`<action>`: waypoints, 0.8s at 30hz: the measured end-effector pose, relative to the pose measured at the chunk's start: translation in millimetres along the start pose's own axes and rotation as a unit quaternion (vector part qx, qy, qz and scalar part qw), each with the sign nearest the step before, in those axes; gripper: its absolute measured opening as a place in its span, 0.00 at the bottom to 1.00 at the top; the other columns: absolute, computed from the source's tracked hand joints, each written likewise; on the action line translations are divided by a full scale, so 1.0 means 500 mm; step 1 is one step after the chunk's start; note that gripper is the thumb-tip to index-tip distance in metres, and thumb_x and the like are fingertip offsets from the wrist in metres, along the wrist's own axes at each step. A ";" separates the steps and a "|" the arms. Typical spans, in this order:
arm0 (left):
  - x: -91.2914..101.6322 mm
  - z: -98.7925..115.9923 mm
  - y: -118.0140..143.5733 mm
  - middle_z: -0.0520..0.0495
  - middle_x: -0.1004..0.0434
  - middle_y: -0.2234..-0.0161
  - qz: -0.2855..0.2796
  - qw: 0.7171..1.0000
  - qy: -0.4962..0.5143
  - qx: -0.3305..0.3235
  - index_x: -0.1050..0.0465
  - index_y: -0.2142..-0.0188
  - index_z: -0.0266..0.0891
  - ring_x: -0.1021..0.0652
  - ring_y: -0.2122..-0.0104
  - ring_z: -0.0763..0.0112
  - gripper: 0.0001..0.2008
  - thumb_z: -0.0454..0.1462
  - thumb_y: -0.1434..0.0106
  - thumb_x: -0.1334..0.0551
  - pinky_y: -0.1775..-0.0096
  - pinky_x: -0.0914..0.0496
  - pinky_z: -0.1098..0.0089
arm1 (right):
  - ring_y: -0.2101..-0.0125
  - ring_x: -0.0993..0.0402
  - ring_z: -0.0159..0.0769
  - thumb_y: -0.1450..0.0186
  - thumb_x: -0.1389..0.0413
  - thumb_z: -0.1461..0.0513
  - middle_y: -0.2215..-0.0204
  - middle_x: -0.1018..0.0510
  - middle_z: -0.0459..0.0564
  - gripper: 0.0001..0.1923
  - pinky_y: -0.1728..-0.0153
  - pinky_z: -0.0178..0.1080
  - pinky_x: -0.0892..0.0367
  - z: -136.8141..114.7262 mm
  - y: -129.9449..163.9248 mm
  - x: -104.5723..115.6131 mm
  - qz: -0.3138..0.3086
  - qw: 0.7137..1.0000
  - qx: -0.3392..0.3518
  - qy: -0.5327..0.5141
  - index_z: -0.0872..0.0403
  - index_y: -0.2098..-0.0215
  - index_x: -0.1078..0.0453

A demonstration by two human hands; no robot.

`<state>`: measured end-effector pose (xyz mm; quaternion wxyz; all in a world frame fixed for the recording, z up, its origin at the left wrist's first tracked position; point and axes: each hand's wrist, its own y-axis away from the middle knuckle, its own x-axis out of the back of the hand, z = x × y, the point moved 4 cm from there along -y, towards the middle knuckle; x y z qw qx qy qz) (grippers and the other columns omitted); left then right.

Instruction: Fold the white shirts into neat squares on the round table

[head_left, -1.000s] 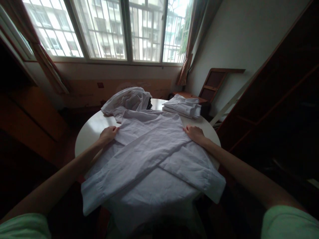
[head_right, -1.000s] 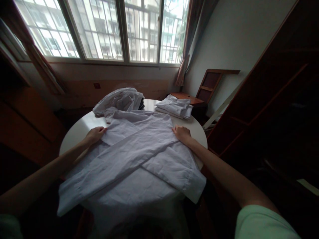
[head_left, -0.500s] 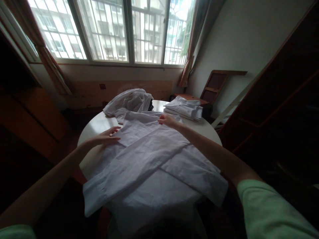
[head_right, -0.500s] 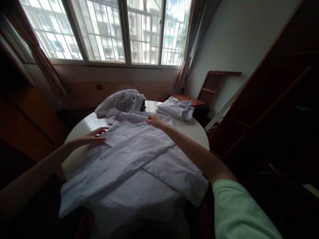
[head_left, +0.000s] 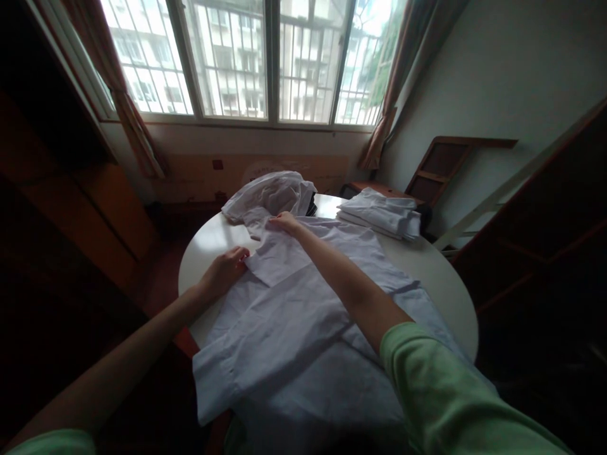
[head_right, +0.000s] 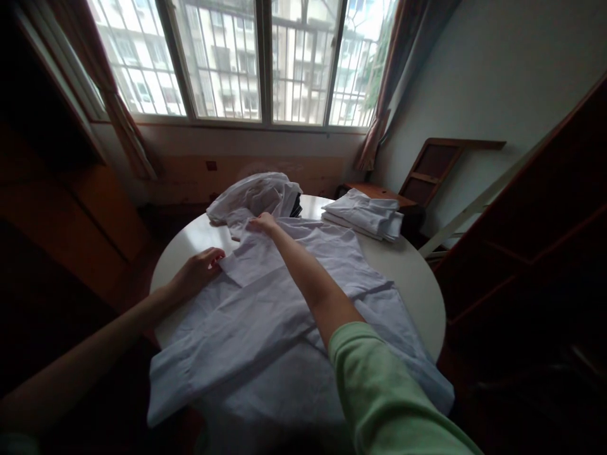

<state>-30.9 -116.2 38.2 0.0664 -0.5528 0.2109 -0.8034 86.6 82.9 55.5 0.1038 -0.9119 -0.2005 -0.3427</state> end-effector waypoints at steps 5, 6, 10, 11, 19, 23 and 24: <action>0.003 0.017 0.007 0.46 0.29 0.68 -0.048 0.991 -0.121 -0.006 0.34 0.66 0.37 0.26 0.70 0.67 0.05 0.32 0.38 0.48 0.69 0.34 0.70 | 0.68 0.28 0.35 0.43 0.43 0.62 0.70 0.23 0.52 0.09 0.68 0.32 0.37 -0.003 -0.029 -0.014 0.033 0.997 -0.009 0.064 0.60 0.68 0.25; 0.002 0.020 0.009 0.45 0.29 0.68 -0.056 0.988 -0.145 -0.009 0.34 0.66 0.37 0.26 0.71 0.67 0.06 0.32 0.38 0.49 0.70 0.34 0.70 | 0.66 0.27 0.36 0.42 0.43 0.62 0.68 0.22 0.52 0.09 0.66 0.32 0.37 -0.003 -0.031 -0.015 0.037 0.997 -0.010 0.071 0.60 0.67 0.25; -0.006 0.022 0.015 0.43 0.28 0.67 -0.054 0.978 -0.201 -0.027 0.32 0.67 0.37 0.25 0.68 0.64 0.08 0.31 0.38 0.49 0.69 0.33 0.69 | 0.62 0.27 0.37 0.41 0.44 0.62 0.64 0.22 0.55 0.10 0.63 0.33 0.36 0.003 -0.030 -0.018 0.048 0.995 -0.018 0.091 0.59 0.65 0.25; -0.007 0.021 0.016 0.43 0.28 0.66 -0.046 0.977 -0.204 -0.031 0.32 0.67 0.37 0.25 0.66 0.63 0.08 0.31 0.38 0.49 0.69 0.33 0.69 | 0.61 0.27 0.37 0.41 0.44 0.63 0.63 0.22 0.55 0.09 0.62 0.33 0.37 0.005 -0.028 -0.019 0.052 0.994 -0.019 0.093 0.59 0.64 0.25; -0.023 -0.002 0.012 0.44 0.25 0.56 -0.057 0.996 -0.039 -0.062 0.31 0.58 0.38 0.25 0.58 0.66 0.15 0.28 0.39 0.52 0.56 0.30 0.66 | 0.76 0.33 0.31 0.43 0.42 0.53 0.78 0.29 0.48 0.16 0.73 0.32 0.39 0.011 0.000 -0.010 -0.006 0.999 -0.020 0.038 0.60 0.73 0.30; -0.022 -0.001 0.009 0.45 0.28 0.49 -0.072 0.995 0.003 -0.062 0.32 0.50 0.41 0.27 0.51 0.65 0.19 0.32 0.38 0.52 0.49 0.33 0.64 | 0.82 0.42 0.24 0.48 0.37 0.56 0.83 0.35 0.41 0.14 0.80 0.30 0.45 0.011 0.038 0.005 -0.138 0.990 -0.005 -0.007 0.59 0.72 0.32; -0.021 0.001 0.009 0.46 0.28 0.48 -0.078 0.995 0.008 -0.064 0.32 0.50 0.41 0.27 0.50 0.65 0.19 0.32 0.38 0.52 0.48 0.33 0.64 | 0.82 0.43 0.23 0.49 0.36 0.58 0.84 0.36 0.39 0.14 0.81 0.29 0.45 0.013 0.046 0.009 -0.165 0.986 0.001 -0.008 0.59 0.72 0.32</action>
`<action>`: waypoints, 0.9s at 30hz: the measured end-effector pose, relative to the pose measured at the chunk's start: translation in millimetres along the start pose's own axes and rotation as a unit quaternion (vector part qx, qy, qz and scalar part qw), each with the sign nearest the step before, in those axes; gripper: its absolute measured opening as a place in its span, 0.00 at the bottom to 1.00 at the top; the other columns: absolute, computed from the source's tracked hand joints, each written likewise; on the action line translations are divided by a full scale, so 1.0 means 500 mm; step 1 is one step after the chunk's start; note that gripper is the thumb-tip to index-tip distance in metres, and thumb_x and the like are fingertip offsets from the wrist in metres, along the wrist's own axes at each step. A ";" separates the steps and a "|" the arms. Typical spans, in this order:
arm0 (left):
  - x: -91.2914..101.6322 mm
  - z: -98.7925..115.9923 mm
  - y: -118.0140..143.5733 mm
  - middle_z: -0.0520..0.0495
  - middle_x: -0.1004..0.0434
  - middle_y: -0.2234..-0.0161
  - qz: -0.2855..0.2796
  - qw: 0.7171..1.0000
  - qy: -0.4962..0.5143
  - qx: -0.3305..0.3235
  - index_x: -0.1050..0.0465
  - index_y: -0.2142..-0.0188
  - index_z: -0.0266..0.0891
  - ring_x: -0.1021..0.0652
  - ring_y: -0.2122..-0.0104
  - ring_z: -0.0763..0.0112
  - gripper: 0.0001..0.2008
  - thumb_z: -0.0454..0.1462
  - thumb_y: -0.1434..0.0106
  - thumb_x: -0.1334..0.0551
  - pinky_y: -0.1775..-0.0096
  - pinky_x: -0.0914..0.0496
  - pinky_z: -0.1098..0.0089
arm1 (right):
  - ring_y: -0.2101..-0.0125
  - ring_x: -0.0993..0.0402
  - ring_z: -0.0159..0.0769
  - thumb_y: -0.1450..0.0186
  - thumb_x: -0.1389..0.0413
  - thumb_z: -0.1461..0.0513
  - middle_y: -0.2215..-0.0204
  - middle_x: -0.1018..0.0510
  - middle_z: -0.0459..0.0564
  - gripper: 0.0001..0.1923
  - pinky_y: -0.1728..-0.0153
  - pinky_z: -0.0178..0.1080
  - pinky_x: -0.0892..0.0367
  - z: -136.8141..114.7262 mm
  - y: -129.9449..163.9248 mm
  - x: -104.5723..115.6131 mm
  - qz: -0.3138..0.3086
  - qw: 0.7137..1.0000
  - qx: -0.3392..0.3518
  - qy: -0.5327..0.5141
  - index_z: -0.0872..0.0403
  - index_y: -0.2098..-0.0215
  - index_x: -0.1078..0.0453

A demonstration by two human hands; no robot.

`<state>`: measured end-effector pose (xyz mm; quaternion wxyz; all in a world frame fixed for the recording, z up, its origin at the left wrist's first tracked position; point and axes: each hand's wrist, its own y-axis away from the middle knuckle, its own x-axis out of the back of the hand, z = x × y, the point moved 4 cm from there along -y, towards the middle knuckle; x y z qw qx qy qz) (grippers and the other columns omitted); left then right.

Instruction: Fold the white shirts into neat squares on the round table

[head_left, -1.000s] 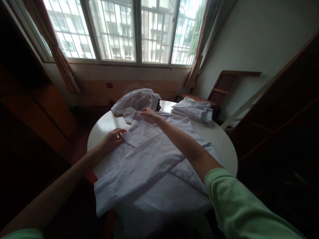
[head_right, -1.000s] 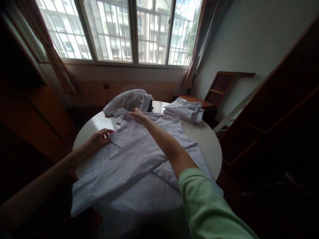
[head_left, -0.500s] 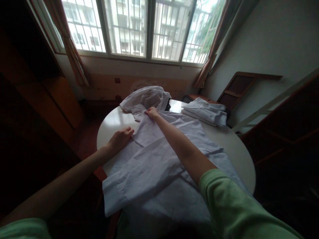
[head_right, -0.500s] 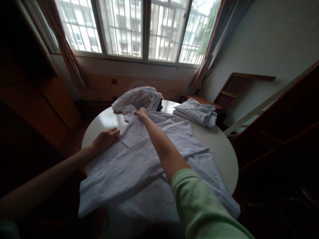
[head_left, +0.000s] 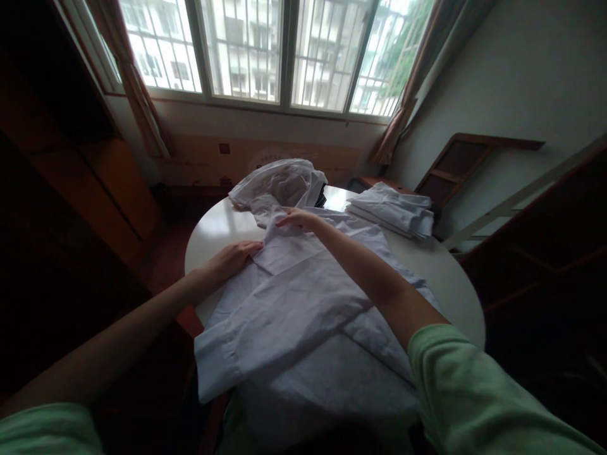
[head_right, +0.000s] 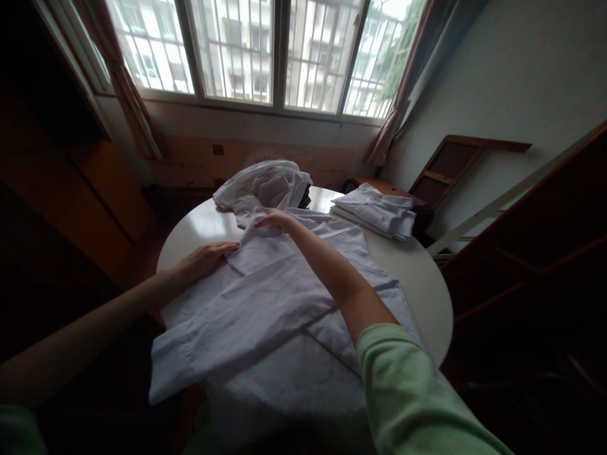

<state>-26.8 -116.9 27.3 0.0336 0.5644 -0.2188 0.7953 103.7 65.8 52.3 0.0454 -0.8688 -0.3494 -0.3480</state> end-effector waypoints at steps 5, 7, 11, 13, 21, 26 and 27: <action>0.004 0.011 0.001 0.47 0.29 0.47 -0.009 0.999 0.002 -0.033 0.30 0.50 0.41 0.27 0.50 0.65 0.19 0.35 0.36 0.52 0.48 0.33 0.64 | 0.85 0.44 0.23 0.54 0.34 0.62 0.88 0.40 0.37 0.13 0.84 0.28 0.46 0.033 0.023 0.019 -0.039 0.996 -0.024 0.075 0.57 0.78 0.34; 0.003 0.009 0.002 0.47 0.30 0.46 -0.008 0.999 0.000 -0.041 0.30 0.50 0.41 0.27 0.50 0.66 0.19 0.34 0.37 0.52 0.47 0.34 0.65 | 0.83 0.40 0.24 0.51 0.36 0.63 0.86 0.36 0.39 0.10 0.82 0.28 0.44 0.043 0.042 0.041 0.024 0.994 -0.013 0.106 0.58 0.76 0.33; -0.003 -0.004 0.000 0.47 0.30 0.46 -0.018 1.000 0.008 -0.016 0.31 0.49 0.42 0.28 0.49 0.66 0.20 0.32 0.38 0.53 0.46 0.35 0.63 | 0.73 0.32 0.29 0.45 0.40 0.61 0.74 0.26 0.46 0.09 0.72 0.31 0.38 0.049 0.166 0.104 0.173 0.972 0.084 0.131 0.58 0.69 0.31; -0.005 -0.008 -0.003 0.45 0.31 0.46 -0.023 1.000 0.003 0.000 0.32 0.48 0.40 0.29 0.48 0.66 0.22 0.31 0.39 0.54 0.45 0.37 0.63 | 0.71 0.30 0.32 0.45 0.41 0.60 0.71 0.25 0.48 0.10 0.68 0.33 0.36 0.055 0.269 0.122 0.152 0.971 0.126 0.131 0.58 0.68 0.31; -0.006 -0.001 -0.012 0.45 0.36 0.42 -0.021 1.000 0.004 0.007 0.36 0.44 0.31 0.33 0.45 0.69 0.24 0.31 0.39 0.55 0.42 0.43 0.70 | 0.66 0.28 0.38 0.43 0.44 0.51 0.68 0.23 0.50 0.14 0.62 0.38 0.36 0.157 0.686 0.137 0.180 0.961 0.063 0.200 0.53 0.69 0.31; -0.007 -0.003 -0.007 0.47 0.38 0.41 -0.045 0.999 -0.008 0.016 0.37 0.44 0.35 0.33 0.45 0.67 0.24 0.31 0.39 0.55 0.42 0.44 0.67 | 0.75 0.30 0.36 0.45 0.47 0.44 0.76 0.25 0.48 0.20 0.71 0.37 0.37 0.271 0.818 0.130 0.259 0.948 -0.126 0.131 0.52 0.74 0.31; -0.007 -0.003 -0.006 0.48 0.39 0.40 -0.052 0.998 -0.012 0.019 0.38 0.43 0.35 0.33 0.44 0.67 0.25 0.30 0.39 0.55 0.42 0.44 0.66 | 0.76 0.31 0.36 0.46 0.47 0.43 0.77 0.25 0.48 0.22 0.72 0.37 0.37 0.285 0.831 0.122 0.250 0.951 -0.145 0.107 0.52 0.75 0.30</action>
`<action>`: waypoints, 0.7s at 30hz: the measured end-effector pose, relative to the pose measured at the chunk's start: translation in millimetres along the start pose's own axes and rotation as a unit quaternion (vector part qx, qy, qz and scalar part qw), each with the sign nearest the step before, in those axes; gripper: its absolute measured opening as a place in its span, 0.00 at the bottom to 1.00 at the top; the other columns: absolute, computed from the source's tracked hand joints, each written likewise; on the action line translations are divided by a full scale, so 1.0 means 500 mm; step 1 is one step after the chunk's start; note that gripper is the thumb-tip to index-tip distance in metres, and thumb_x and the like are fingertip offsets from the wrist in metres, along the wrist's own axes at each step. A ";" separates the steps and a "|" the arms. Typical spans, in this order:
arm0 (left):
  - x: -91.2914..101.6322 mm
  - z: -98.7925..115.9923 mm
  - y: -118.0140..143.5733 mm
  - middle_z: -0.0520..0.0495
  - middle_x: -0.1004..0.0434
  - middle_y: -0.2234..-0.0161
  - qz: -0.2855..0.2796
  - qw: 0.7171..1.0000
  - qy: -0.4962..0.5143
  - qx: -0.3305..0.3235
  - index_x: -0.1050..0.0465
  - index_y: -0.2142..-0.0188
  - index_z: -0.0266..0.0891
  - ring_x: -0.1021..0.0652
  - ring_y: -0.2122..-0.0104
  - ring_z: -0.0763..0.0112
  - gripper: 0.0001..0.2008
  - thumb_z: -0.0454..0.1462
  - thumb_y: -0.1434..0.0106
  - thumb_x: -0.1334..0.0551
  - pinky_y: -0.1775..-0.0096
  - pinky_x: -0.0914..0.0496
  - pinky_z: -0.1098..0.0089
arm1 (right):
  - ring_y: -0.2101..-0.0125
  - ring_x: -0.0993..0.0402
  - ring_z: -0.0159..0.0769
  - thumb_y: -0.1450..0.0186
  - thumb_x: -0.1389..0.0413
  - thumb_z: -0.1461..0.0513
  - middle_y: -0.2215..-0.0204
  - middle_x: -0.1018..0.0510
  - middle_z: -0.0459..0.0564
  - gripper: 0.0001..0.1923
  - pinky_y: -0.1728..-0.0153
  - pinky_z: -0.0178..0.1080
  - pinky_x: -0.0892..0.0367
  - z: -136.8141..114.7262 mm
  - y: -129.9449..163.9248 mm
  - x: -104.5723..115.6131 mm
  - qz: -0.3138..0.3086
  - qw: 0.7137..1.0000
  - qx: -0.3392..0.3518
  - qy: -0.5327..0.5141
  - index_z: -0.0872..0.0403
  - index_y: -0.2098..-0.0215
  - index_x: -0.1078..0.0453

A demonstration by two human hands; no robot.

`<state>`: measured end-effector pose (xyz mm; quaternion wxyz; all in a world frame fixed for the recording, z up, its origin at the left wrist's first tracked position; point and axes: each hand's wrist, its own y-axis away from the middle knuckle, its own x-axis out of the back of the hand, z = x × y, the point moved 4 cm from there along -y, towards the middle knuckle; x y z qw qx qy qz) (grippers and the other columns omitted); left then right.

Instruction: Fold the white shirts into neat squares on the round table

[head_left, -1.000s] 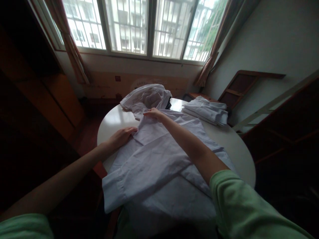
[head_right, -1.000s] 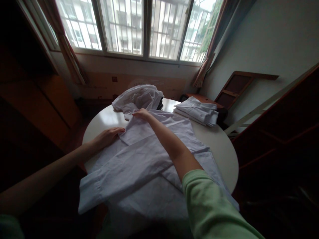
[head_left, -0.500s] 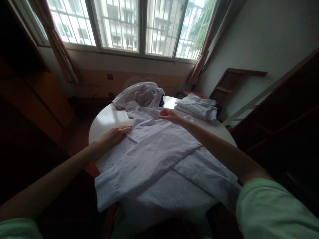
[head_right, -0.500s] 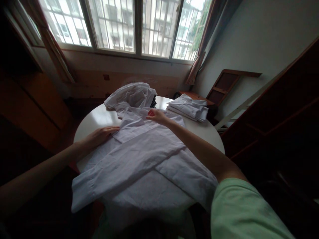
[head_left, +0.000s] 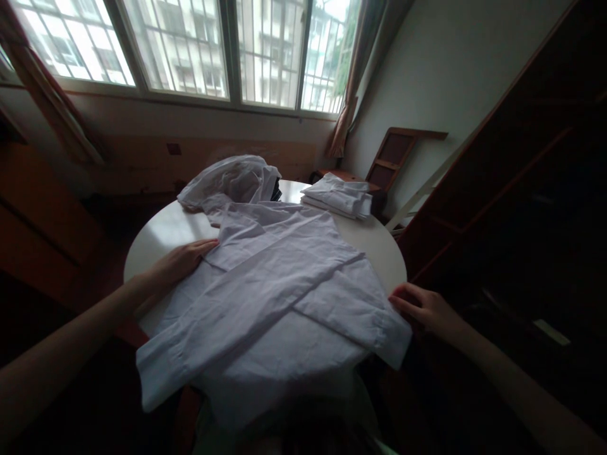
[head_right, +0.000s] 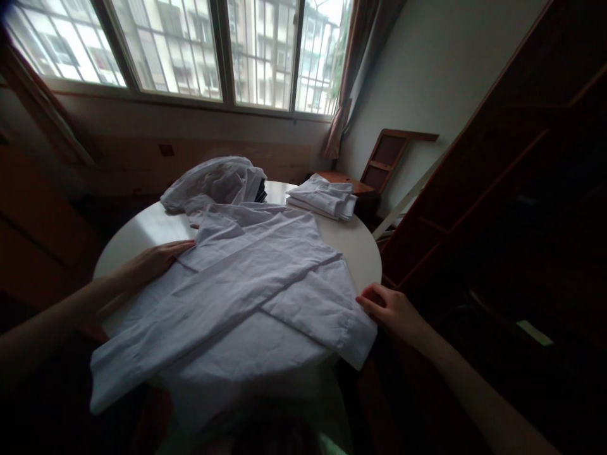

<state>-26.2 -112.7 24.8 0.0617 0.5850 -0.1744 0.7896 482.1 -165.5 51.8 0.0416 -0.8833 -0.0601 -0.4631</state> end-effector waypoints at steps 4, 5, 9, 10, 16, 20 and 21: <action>0.004 0.005 0.001 0.46 0.40 0.40 -0.021 0.999 -0.017 0.022 0.39 0.42 0.34 0.34 0.43 0.68 0.25 0.31 0.39 0.56 0.42 0.45 0.66 | 0.77 0.33 0.35 0.51 0.44 0.41 0.80 0.28 0.46 0.24 0.75 0.36 0.38 0.033 0.029 -0.018 -0.012 0.998 -0.043 -0.044 0.52 0.78 0.30; 0.006 0.007 0.001 0.45 0.40 0.40 -0.022 0.999 -0.018 0.023 0.39 0.43 0.33 0.34 0.43 0.67 0.25 0.31 0.38 0.56 0.42 0.44 0.66 | 0.77 0.34 0.35 0.52 0.43 0.41 0.81 0.28 0.46 0.24 0.75 0.35 0.39 0.038 0.033 -0.023 -0.018 0.997 -0.050 -0.052 0.52 0.79 0.30; 0.011 0.014 0.002 0.45 0.39 0.41 -0.023 0.999 -0.012 0.028 0.37 0.43 0.34 0.34 0.43 0.67 0.25 0.32 0.38 0.57 0.42 0.44 0.67 | 0.75 0.32 0.36 0.51 0.42 0.42 0.78 0.27 0.47 0.23 0.73 0.35 0.37 0.051 0.043 -0.042 -0.071 0.987 -0.067 -0.128 0.53 0.78 0.30; 0.012 0.014 0.002 0.45 0.39 0.41 -0.023 0.999 -0.012 0.026 0.38 0.43 0.34 0.34 0.43 0.67 0.25 0.32 0.38 0.57 0.42 0.44 0.67 | 0.74 0.32 0.36 0.51 0.42 0.42 0.78 0.27 0.47 0.23 0.73 0.36 0.37 0.053 0.046 -0.045 -0.077 0.983 -0.070 -0.153 0.54 0.77 0.30; 0.009 0.012 0.002 0.46 0.40 0.40 -0.027 0.999 -0.019 0.023 0.39 0.42 0.33 0.36 0.42 0.68 0.25 0.33 0.37 0.58 0.41 0.46 0.67 | 0.78 0.34 0.33 0.56 0.40 0.39 0.81 0.30 0.46 0.27 0.75 0.35 0.38 0.056 0.061 -0.054 -0.068 0.955 -0.114 -0.267 0.54 0.79 0.35; 0.006 0.009 0.004 0.45 0.40 0.40 -0.025 0.999 -0.035 0.027 0.40 0.42 0.34 0.37 0.42 0.68 0.24 0.33 0.35 0.58 0.41 0.46 0.66 | 0.79 0.36 0.31 0.57 0.39 0.40 0.82 0.33 0.45 0.27 0.77 0.35 0.40 0.050 0.068 -0.049 -0.081 0.937 -0.143 -0.309 0.54 0.80 0.37; 0.006 0.009 0.005 0.44 0.40 0.40 -0.024 0.999 -0.040 0.026 0.40 0.42 0.33 0.37 0.42 0.67 0.24 0.33 0.35 0.59 0.41 0.46 0.66 | 0.80 0.37 0.31 0.57 0.38 0.41 0.82 0.34 0.45 0.27 0.77 0.34 0.41 0.049 0.068 -0.048 -0.084 0.931 -0.151 -0.322 0.54 0.80 0.37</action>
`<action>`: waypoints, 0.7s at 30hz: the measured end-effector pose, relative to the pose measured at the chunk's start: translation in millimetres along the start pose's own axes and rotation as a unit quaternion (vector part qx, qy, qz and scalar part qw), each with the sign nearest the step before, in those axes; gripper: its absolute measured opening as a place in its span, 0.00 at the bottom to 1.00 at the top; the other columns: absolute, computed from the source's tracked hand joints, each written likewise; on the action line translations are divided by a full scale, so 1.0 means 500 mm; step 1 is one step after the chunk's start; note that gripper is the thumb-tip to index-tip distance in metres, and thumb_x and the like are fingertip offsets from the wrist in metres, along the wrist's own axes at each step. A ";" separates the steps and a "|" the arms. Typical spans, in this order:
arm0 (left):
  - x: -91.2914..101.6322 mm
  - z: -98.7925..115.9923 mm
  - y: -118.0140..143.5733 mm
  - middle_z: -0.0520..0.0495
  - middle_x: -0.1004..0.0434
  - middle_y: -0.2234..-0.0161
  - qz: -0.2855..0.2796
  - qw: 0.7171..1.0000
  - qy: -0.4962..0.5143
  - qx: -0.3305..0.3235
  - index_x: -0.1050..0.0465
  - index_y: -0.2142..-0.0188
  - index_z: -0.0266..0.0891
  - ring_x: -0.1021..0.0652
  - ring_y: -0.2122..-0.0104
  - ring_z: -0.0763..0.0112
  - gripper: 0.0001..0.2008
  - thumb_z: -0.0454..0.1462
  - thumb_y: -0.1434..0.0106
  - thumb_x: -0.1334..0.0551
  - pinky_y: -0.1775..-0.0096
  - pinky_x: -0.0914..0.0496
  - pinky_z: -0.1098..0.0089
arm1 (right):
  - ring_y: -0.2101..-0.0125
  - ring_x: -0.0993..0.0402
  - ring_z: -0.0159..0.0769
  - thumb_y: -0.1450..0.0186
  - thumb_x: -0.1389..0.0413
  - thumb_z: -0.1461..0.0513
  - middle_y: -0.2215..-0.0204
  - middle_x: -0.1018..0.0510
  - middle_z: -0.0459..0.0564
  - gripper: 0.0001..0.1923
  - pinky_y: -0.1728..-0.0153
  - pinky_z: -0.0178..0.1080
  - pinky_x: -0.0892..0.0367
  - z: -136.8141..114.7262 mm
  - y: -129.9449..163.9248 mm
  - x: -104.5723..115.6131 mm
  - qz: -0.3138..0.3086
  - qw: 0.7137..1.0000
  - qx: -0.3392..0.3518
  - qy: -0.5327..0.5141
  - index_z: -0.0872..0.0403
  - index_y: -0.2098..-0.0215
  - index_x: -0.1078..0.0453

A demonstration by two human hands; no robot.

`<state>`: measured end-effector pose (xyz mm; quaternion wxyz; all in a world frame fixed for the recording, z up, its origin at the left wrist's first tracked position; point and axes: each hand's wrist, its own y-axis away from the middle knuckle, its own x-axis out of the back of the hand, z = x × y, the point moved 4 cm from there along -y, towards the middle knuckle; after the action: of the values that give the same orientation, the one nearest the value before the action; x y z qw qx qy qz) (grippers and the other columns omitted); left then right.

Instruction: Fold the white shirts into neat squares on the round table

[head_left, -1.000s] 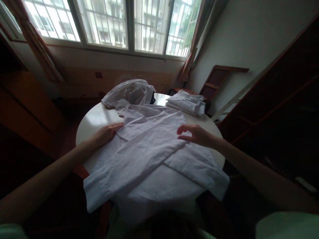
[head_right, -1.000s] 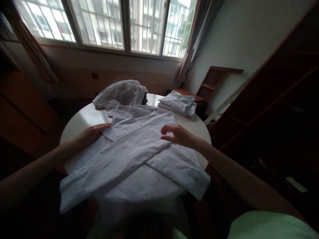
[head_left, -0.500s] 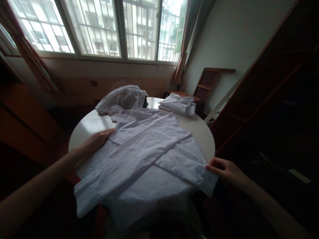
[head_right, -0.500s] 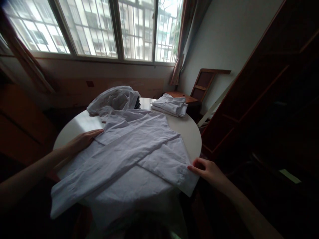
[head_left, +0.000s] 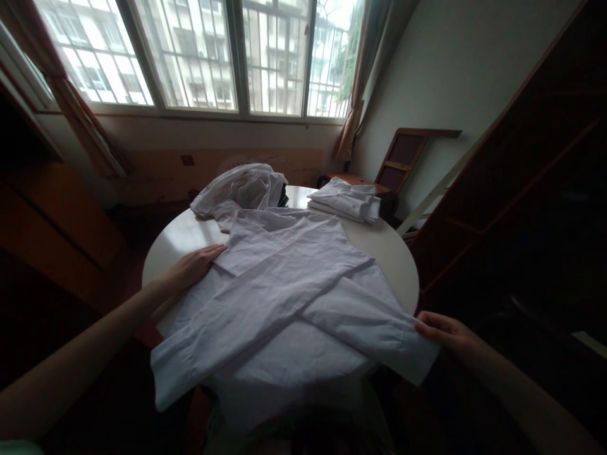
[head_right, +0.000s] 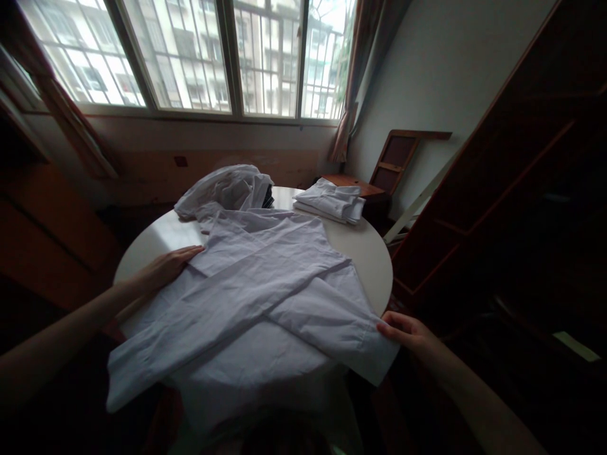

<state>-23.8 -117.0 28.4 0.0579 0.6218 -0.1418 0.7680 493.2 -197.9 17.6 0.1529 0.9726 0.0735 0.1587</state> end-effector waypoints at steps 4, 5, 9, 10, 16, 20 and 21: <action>0.003 0.003 0.001 0.41 0.40 0.40 0.001 1.000 -0.018 -0.003 0.40 0.42 0.32 0.36 0.42 0.65 0.24 0.32 0.36 0.58 0.42 0.44 0.64 | 0.82 0.41 0.29 0.59 0.37 0.42 0.84 0.37 0.43 0.27 0.78 0.34 0.44 0.000 0.000 -0.003 -0.016 0.999 -0.030 -0.036 0.53 0.80 0.40; 0.005 0.005 0.001 0.41 0.40 0.40 0.001 1.000 -0.022 -0.002 0.40 0.42 0.33 0.36 0.42 0.65 0.24 0.31 0.36 0.57 0.42 0.44 0.65 | 0.82 0.42 0.29 0.59 0.38 0.42 0.84 0.38 0.42 0.27 0.78 0.34 0.44 0.000 0.000 -0.004 -0.020 0.999 -0.033 -0.034 0.53 0.80 0.41; 0.009 0.007 0.001 0.46 0.39 0.40 -0.001 0.999 -0.036 0.019 0.39 0.42 0.38 0.35 0.43 0.67 0.25 0.29 0.39 0.55 0.43 0.42 0.67 | 0.82 0.43 0.29 0.59 0.39 0.42 0.84 0.40 0.42 0.27 0.78 0.35 0.44 0.001 0.001 -0.005 -0.026 0.999 -0.033 -0.020 0.52 0.81 0.43; 0.009 0.007 0.000 0.46 0.39 0.41 -0.002 0.999 -0.039 0.024 0.38 0.43 0.39 0.34 0.43 0.67 0.25 0.29 0.39 0.55 0.43 0.42 0.67 | 0.83 0.43 0.29 0.59 0.39 0.42 0.84 0.40 0.42 0.27 0.78 0.35 0.44 0.001 0.003 -0.005 -0.027 0.999 -0.033 -0.017 0.52 0.81 0.43; 0.014 -0.007 -0.009 0.47 0.39 0.41 -0.019 0.999 -0.030 0.038 0.37 0.43 0.39 0.34 0.43 0.64 0.27 0.32 0.44 0.50 0.43 0.43 0.66 | 0.81 0.42 0.29 0.57 0.39 0.42 0.84 0.38 0.42 0.26 0.78 0.34 0.43 -0.003 0.005 0.003 -0.016 1.000 -0.005 0.014 0.53 0.81 0.41; 0.027 -0.029 -0.035 0.46 0.29 0.47 -0.042 0.993 0.062 0.096 0.30 0.50 0.38 0.29 0.47 0.63 0.24 0.38 0.44 0.52 0.47 0.37 0.66 | 0.78 0.36 0.33 0.54 0.40 0.42 0.81 0.33 0.45 0.24 0.75 0.35 0.40 0.012 -0.003 0.014 -0.038 0.997 0.006 0.062 0.54 0.80 0.34; 0.032 -0.033 -0.045 0.44 0.26 0.50 -0.032 0.988 0.090 0.118 0.29 0.52 0.37 0.27 0.51 0.63 0.24 0.40 0.43 0.53 0.49 0.34 0.66 | 0.76 0.35 0.34 0.53 0.40 0.42 0.80 0.31 0.46 0.24 0.73 0.36 0.39 0.018 -0.005 0.015 -0.054 0.996 0.006 0.072 0.54 0.79 0.32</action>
<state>-37.0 -92.3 44.3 0.0208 0.5567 -0.0245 0.8301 503.1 -196.5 10.9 0.1498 0.9541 0.1375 0.2199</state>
